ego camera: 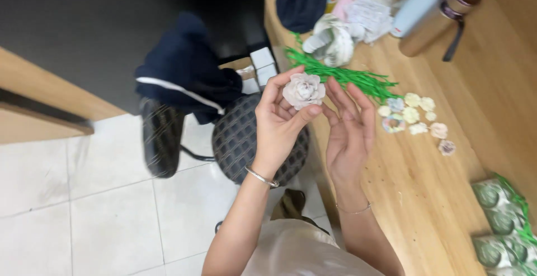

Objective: Picking up and inspecting various small decorative flower and shaped candles from a display and a workbench.

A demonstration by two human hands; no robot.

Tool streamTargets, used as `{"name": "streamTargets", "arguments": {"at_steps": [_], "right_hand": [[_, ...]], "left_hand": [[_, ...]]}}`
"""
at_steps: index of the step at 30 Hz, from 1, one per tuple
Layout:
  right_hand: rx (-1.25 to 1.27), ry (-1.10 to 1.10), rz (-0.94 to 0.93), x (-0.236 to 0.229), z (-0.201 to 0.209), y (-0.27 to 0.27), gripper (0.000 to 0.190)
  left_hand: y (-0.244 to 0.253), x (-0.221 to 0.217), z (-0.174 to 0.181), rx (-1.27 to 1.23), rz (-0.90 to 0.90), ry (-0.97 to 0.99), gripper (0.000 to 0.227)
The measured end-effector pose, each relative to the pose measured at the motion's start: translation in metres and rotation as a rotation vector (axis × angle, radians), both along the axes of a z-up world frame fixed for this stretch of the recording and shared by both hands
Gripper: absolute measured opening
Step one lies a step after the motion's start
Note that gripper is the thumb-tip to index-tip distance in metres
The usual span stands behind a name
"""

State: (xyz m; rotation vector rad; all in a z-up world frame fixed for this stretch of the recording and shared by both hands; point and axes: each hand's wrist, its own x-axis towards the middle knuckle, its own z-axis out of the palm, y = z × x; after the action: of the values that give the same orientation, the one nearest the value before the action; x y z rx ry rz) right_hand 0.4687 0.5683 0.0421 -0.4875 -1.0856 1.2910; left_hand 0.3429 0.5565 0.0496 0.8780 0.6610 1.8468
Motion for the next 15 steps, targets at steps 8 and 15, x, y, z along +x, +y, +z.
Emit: {"name": "streamTargets", "arguments": {"at_steps": [8, 15], "right_hand": [[-0.283, 0.211, 0.686, -0.158, 0.019, -0.073, 0.056], [-0.642, 0.304, 1.123, -0.289, 0.025, -0.151, 0.058]], "left_hand": [[-0.121, -0.148, 0.019, -0.042, 0.414, 0.167, 0.061], [-0.239, -0.243, 0.023, -0.096, 0.698, 0.146, 0.064]]}}
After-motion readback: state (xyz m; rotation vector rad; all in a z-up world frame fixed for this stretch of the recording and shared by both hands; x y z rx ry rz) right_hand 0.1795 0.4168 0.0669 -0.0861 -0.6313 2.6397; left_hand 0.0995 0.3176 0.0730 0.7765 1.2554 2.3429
